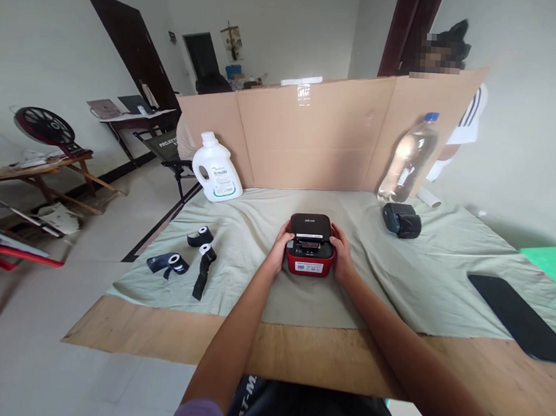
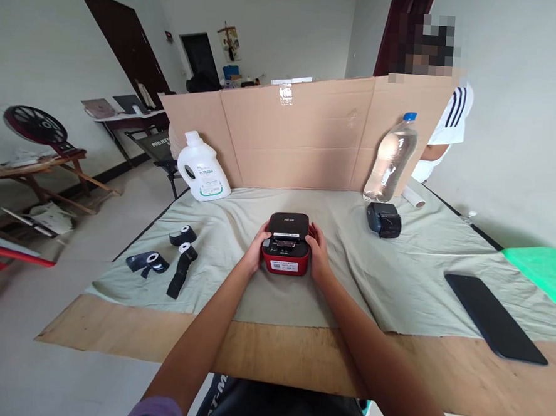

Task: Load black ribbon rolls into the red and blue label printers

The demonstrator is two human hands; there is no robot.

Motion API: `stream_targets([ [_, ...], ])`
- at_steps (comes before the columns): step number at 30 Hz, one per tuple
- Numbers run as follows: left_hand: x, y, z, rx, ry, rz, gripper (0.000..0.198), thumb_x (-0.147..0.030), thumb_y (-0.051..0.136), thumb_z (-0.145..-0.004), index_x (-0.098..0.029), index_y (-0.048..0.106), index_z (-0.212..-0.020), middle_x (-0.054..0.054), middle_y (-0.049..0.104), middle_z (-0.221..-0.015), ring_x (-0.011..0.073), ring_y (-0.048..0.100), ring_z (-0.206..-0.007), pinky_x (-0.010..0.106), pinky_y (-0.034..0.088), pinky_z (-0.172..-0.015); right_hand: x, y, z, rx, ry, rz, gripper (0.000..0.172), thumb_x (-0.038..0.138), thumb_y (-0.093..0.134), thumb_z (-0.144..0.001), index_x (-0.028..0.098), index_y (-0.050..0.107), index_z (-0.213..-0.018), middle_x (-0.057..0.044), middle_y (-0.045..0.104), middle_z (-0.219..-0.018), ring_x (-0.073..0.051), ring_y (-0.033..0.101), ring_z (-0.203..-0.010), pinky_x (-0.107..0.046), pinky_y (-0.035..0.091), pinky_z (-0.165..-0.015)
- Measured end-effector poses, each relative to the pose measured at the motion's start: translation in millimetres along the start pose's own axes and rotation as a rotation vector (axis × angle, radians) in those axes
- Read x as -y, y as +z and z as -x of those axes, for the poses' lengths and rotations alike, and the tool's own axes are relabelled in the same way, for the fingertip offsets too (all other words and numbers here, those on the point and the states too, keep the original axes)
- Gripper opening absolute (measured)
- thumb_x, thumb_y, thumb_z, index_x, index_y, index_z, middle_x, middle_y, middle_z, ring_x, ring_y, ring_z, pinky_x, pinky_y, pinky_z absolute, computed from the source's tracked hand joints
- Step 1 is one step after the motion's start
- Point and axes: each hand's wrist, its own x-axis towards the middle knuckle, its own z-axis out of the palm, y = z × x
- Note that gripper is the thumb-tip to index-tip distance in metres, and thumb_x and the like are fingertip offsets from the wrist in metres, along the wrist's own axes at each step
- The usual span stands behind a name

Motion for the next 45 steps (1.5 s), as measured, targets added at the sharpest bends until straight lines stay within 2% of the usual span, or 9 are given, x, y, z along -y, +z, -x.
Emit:
stream_targets([
  [9,-4.6,0.5,-0.1,-0.031,-0.028,-0.042,0.065,-0.023,0.062,-0.069,-0.024,0.060,-0.134,0.002,0.068,-0.129,0.0253,0.060,-0.123,0.036,0.045,-0.105,17.4,9.2,5.6,0.068,0.077,0.013,0.061,0.027,0.056,-0.069,0.029,0.058,-0.130,0.001,0.064,-0.134,-0.029,0.055,-0.129,-0.041,0.050,-0.103],
  [17,-10.2,5.6,8.3,-0.023,-0.066,0.036,0.067,-0.024,0.064,-0.071,-0.027,0.057,-0.137,0.000,0.065,-0.134,0.0253,0.058,-0.125,0.036,0.045,-0.107,19.0,7.7,7.9,0.105,0.079,-0.024,0.062,0.028,0.059,-0.071,0.031,0.058,-0.133,0.001,0.061,-0.138,-0.028,0.056,-0.128,-0.043,0.049,-0.106],
  [24,-11.2,7.6,12.0,-0.029,-0.091,0.051,0.062,-0.032,0.065,-0.076,-0.027,0.056,-0.137,0.002,0.066,-0.131,0.0255,0.058,-0.126,0.038,0.045,-0.108,13.9,6.9,9.6,0.103,0.066,-0.062,0.054,0.041,0.064,-0.078,0.029,0.060,-0.131,-0.001,0.058,-0.142,-0.027,0.054,-0.132,-0.044,0.044,-0.112],
  [29,-10.9,2.8,7.8,-0.033,-0.089,0.009,0.070,-0.023,0.065,-0.069,-0.027,0.054,-0.138,0.002,0.067,-0.130,0.0253,0.061,-0.121,0.038,0.048,-0.104,13.4,7.1,2.5,0.047,0.147,-0.016,0.062,0.029,0.061,-0.070,0.029,0.058,-0.132,-0.001,0.068,-0.129,-0.029,0.061,-0.123,-0.044,0.051,-0.102],
  [32,-11.8,0.5,7.8,-0.024,-0.102,-0.011,0.069,-0.023,0.066,-0.069,-0.027,0.055,-0.137,0.002,0.067,-0.130,0.0256,0.062,-0.119,0.038,0.049,-0.102,13.9,7.0,1.0,0.036,0.143,0.004,0.063,0.027,0.059,-0.069,0.029,0.058,-0.132,0.000,0.067,-0.129,-0.029,0.062,-0.121,-0.043,0.053,-0.099],
  [37,-14.1,1.7,11.1,0.002,-0.086,0.023,0.063,-0.031,0.069,-0.075,-0.028,0.056,-0.137,0.002,0.066,-0.132,0.0257,0.060,-0.124,0.038,0.045,-0.108,9.3,5.0,5.3,0.081,0.066,0.017,0.055,0.043,0.063,-0.078,0.030,0.059,-0.131,0.000,0.063,-0.137,-0.028,0.057,-0.129,-0.044,0.050,-0.106],
  [41,-19.5,6.2,11.5,0.039,-0.132,0.038,0.055,-0.053,0.064,-0.085,-0.026,0.061,-0.132,0.004,0.066,-0.133,0.0279,0.058,-0.127,0.041,0.044,-0.109,7.0,3.2,2.8,0.097,0.087,0.005,0.064,0.059,0.062,-0.081,0.030,0.054,-0.138,-0.001,0.060,-0.141,-0.029,0.056,-0.130,-0.046,0.049,-0.106],
  [45,-19.1,7.8,10.3,0.009,-0.141,0.012,0.057,-0.057,0.063,-0.086,-0.026,0.059,-0.134,0.004,0.061,-0.140,0.0281,0.054,-0.132,0.041,0.042,-0.112,12.0,2.3,-0.7,0.074,0.130,0.031,0.073,0.065,0.062,-0.081,0.034,0.045,-0.144,-0.001,0.059,-0.142,-0.028,0.061,-0.124,-0.044,0.054,-0.100],
])
